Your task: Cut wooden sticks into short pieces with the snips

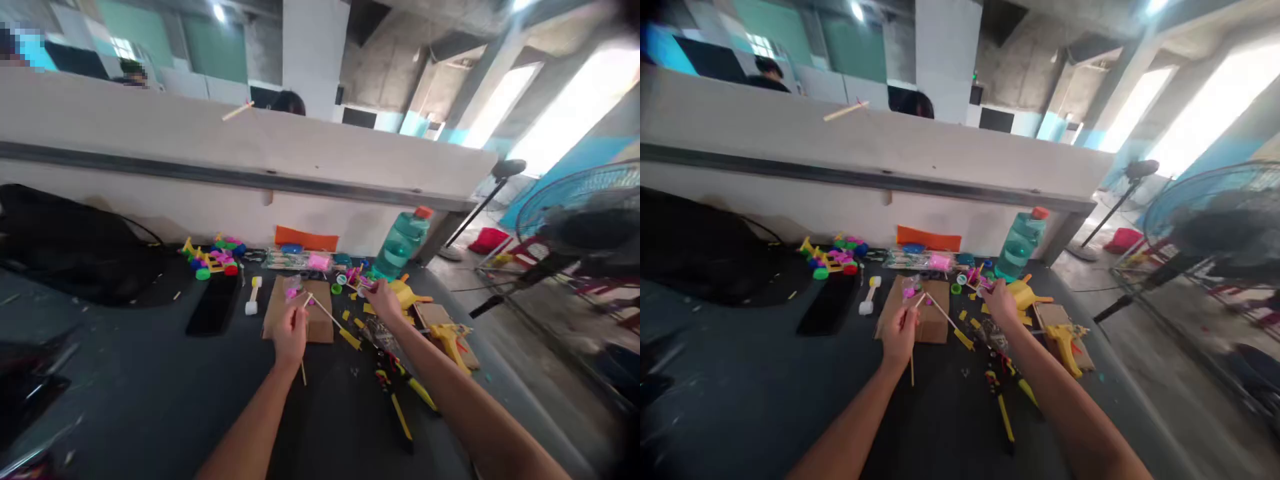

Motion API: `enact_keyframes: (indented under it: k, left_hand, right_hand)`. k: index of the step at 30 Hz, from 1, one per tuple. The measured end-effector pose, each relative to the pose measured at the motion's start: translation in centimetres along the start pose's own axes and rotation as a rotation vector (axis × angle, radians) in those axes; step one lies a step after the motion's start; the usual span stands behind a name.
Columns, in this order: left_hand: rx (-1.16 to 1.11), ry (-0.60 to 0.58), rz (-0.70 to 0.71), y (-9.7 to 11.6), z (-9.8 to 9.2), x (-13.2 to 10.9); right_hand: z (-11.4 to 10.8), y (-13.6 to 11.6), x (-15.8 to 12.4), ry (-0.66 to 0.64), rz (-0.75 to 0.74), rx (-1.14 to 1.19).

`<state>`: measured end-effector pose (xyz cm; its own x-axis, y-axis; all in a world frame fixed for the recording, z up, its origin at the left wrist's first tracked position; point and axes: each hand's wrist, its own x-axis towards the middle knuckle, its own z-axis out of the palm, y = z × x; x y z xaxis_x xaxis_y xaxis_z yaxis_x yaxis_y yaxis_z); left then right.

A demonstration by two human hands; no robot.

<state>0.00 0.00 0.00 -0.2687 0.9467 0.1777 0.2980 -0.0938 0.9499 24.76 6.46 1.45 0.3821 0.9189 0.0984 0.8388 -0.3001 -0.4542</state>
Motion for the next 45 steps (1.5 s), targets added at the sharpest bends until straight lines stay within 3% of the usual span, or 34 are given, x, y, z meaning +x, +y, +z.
enact_keyframes:
  k: [11, 22, 28, 34, 37, 41, 45]
  left_hand:
    - [-0.006, -0.014, -0.010, 0.9, -0.1, -0.3]
    - [-0.002, -0.015, 0.008, 0.9, -0.1, -0.3]
    - [0.002, -0.037, 0.046, 0.9, -0.2, -0.5]
    - [0.038, 0.015, 0.145, 1.1, -0.3, -0.6]
    - [0.049, 0.068, 0.192, 1.1, -0.4, -0.6]
    - [0.024, 0.153, 0.196, 0.7, -0.7, -0.3]
    - [-0.052, 0.294, 0.075, 0.4, -1.5, -0.2]
  right_hand:
    - [-0.2, -0.4, -1.1, 0.008, -0.176, 0.020]
    - [0.1, -0.4, 0.3, 0.019, -0.183, -0.031]
    - [-1.4, -0.5, -1.0, 0.048, -0.213, -0.027]
    - [-4.0, -1.9, -5.9, 0.067, -0.288, -0.014]
    - [-4.4, -3.6, -10.2, -0.125, -0.417, -0.055]
    - [-2.8, -6.6, -15.9, -0.209, -0.513, -0.060]
    - [0.0, -8.7, -18.9, -0.219, -0.494, -0.094]
